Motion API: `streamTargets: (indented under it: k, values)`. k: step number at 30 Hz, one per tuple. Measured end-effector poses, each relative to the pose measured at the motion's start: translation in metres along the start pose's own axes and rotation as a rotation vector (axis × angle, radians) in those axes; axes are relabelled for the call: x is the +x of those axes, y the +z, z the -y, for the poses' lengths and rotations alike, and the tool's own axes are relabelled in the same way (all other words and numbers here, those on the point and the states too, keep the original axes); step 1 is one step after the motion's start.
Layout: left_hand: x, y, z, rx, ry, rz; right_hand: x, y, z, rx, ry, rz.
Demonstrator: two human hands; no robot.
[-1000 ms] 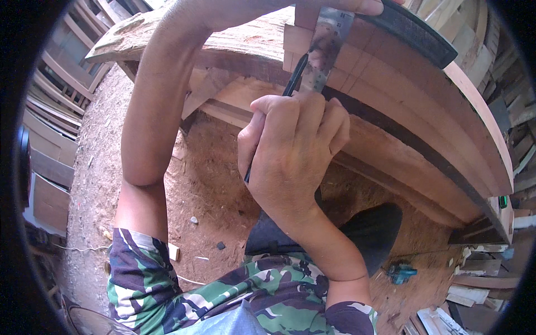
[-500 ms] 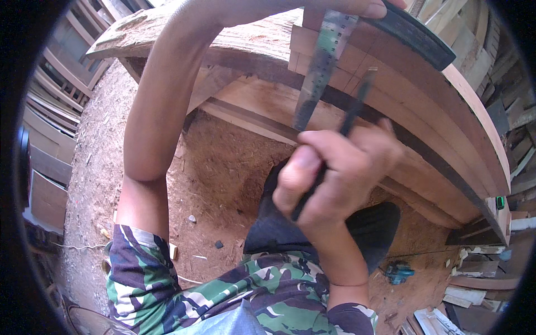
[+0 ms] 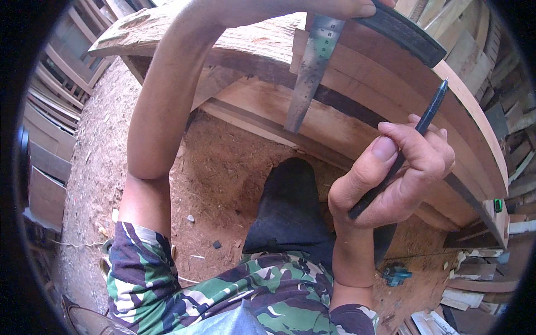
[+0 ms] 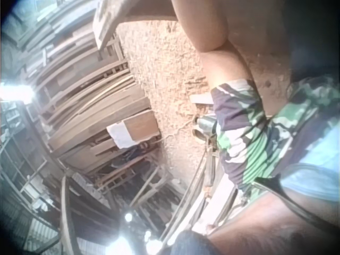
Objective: The person marks guide lines on wooden planks using a square ruler and a pen. They position the ruler against the wood edges to draw straight lines on multiple pieces of wood.
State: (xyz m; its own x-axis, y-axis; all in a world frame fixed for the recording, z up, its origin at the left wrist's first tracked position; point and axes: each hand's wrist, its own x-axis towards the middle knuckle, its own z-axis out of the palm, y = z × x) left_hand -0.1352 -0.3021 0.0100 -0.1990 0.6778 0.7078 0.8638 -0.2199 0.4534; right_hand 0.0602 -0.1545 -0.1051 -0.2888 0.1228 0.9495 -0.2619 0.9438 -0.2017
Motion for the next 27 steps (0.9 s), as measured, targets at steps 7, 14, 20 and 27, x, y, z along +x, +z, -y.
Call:
streamTargets:
  k: [7, 14, 20, 27]
  values:
    - [-0.002, 0.001, -0.002, -0.002, -0.024, -0.012, -0.001, 0.001, 0.001, -0.030, -0.036, -0.005]
    - [0.003, 0.001, 0.004, -0.090, -0.042, 0.018, -0.002, -0.002, -0.002, -0.020, -0.022, 0.022]
    - [-0.005, 0.004, -0.006, 0.041, 0.002, -0.034, -0.004, -0.002, -0.002, -0.035, -0.029, 0.011]
    - [0.002, -0.002, 0.008, -0.121, -0.037, 0.042, -0.006, 0.002, 0.003, -0.029, -0.036, 0.013]
